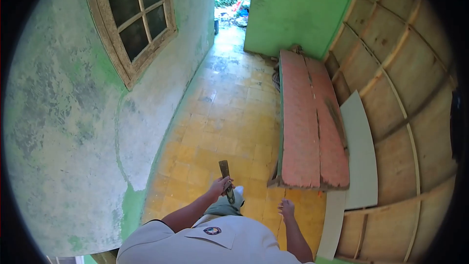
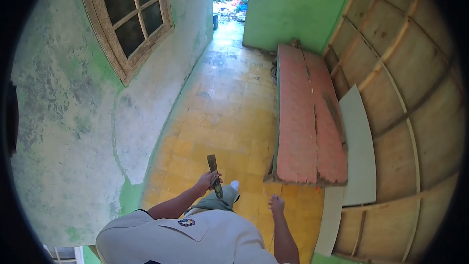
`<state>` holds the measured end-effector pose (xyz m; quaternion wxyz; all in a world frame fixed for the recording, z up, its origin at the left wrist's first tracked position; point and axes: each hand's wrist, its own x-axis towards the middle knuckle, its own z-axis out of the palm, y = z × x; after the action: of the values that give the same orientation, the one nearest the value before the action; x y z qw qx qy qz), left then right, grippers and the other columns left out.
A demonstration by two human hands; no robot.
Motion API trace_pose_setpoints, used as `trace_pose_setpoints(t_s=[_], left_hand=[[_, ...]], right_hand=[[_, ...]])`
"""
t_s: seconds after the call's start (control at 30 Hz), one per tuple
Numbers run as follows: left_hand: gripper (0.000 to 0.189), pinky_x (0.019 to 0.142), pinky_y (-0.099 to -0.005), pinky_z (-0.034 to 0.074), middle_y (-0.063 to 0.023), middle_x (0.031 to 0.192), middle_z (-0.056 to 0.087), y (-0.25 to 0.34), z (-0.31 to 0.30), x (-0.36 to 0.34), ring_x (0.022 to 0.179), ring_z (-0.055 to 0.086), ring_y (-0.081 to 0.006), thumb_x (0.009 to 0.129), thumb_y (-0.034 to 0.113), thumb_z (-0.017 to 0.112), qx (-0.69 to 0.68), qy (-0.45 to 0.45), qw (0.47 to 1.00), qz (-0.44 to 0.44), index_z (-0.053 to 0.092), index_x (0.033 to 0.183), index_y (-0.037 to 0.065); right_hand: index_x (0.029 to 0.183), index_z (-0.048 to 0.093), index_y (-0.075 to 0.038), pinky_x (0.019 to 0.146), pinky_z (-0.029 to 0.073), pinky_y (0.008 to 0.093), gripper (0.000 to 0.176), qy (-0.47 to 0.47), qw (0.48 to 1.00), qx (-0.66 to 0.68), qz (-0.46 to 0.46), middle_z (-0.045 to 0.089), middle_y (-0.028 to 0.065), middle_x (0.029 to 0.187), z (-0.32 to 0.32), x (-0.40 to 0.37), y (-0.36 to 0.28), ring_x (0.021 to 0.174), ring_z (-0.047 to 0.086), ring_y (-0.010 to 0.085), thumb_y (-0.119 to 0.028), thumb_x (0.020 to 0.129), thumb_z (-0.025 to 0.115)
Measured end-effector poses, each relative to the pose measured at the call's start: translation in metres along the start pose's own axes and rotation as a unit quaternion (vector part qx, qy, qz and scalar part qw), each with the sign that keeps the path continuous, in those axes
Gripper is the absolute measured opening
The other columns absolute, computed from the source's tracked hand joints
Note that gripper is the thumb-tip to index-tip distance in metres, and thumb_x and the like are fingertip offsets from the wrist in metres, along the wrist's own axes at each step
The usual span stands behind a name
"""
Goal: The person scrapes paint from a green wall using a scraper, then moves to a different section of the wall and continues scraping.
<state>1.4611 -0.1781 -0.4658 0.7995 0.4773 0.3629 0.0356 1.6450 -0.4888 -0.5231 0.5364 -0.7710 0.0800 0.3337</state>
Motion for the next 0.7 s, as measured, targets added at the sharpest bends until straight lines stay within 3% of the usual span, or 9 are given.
trace_pose_setpoints(t_s=[0.17, 0.27, 0.33, 0.4, 0.47, 0.57, 0.7], left_hand=[[0.04, 0.066, -0.0315, 0.051, -0.0023, 0.096, 0.064, 0.066, 0.053, 0.078, 0.083, 0.059, -0.0143, 0.095, 0.041, 0.04, 0.016, -0.08, 0.994, -0.072, 0.058, 0.119, 0.016], [0.038, 0.061, -0.0264, 0.049, -0.0031, 0.097, 0.062, 0.108, 0.075, 0.125, 0.081, 0.058, -0.0115, 0.096, 0.036, 0.043, 0.09, -0.118, 0.989, -0.016, 0.056, 0.122, 0.013], [0.037, 0.057, -0.0238, 0.046, -0.0014, 0.091, 0.062, 0.134, 0.075, 0.165, 0.075, 0.057, -0.0094, 0.096, 0.035, 0.044, 0.109, -0.135, 0.984, -0.03, 0.056, 0.122, 0.011], [0.039, 0.052, -0.0231, 0.044, -0.0005, 0.084, 0.061, 0.145, 0.074, 0.211, 0.066, 0.056, -0.0087, 0.096, 0.036, 0.043, 0.094, -0.222, 0.969, -0.052, 0.056, 0.122, 0.011], [0.04, 0.051, -0.0231, 0.043, 0.0006, 0.078, 0.06, 0.176, 0.086, 0.231, 0.06, 0.055, -0.0086, 0.097, 0.037, 0.042, 0.1, -0.19, 0.974, -0.067, 0.055, 0.123, 0.01], [0.038, 0.047, -0.0231, 0.04, 0.0006, 0.077, 0.06, 0.224, 0.1, 0.259, 0.057, 0.054, -0.0079, 0.097, 0.041, 0.037, 0.137, -0.206, 0.969, -0.025, 0.058, 0.107, 0.011], [0.043, 0.049, -0.0222, 0.04, 0.0001, 0.077, 0.059, 0.269, 0.113, 0.317, 0.058, 0.054, -0.008, 0.096, 0.045, 0.035, 0.134, -0.179, 0.975, 0.001, 0.056, 0.114, 0.012]], right_hand=[[0.103, 0.056, -0.008, 0.06, 0.05, 0.0305, 0.028, -0.218, 0.969, -0.022, -0.114, 0.061, 0.0058, 0.085, 0.089, 0.058, -0.12, 0.075, 0.062, 0.0178, -0.034, 0.093, 0.049], [0.106, 0.053, -0.008, 0.065, 0.052, 0.0325, 0.031, -0.271, 0.96, -0.034, -0.061, 0.062, 0.0066, 0.089, 0.133, 0.079, -0.176, 0.08, 0.064, 0.0195, -0.036, 0.094, 0.047], [0.11, 0.049, -0.008, 0.068, 0.054, 0.0346, 0.03, -0.308, 0.95, 0.034, -0.044, 0.062, 0.0083, 0.097, 0.153, 0.111, -0.194, 0.082, 0.065, 0.0208, -0.034, 0.095, 0.045], [0.112, 0.046, -0.008, 0.068, 0.054, 0.0351, 0.031, -0.345, 0.935, 0.063, -0.053, 0.061, 0.0101, 0.1, 0.163, 0.129, -0.239, 0.082, 0.065, 0.0215, -0.034, 0.096, 0.042], [0.11, 0.047, -0.006, 0.065, 0.054, 0.0335, 0.032, -0.362, 0.926, 0.098, -0.043, 0.062, 0.0112, 0.094, 0.168, 0.15, -0.273, 0.077, 0.065, 0.0213, -0.035, 0.097, 0.039], [0.107, 0.048, -0.004, 0.061, 0.053, 0.0323, 0.036, -0.384, 0.913, 0.132, -0.05, 0.061, 0.0101, 0.081, 0.173, 0.179, -0.325, 0.07, 0.063, 0.0204, -0.037, 0.098, 0.037], [0.104, 0.05, -0.003, 0.056, 0.051, 0.028, 0.033, -0.383, 0.902, 0.186, -0.068, 0.06, 0.0092, 0.073, 0.185, 0.229, -0.383, 0.06, 0.06, 0.0162, -0.035, 0.097, 0.041]])
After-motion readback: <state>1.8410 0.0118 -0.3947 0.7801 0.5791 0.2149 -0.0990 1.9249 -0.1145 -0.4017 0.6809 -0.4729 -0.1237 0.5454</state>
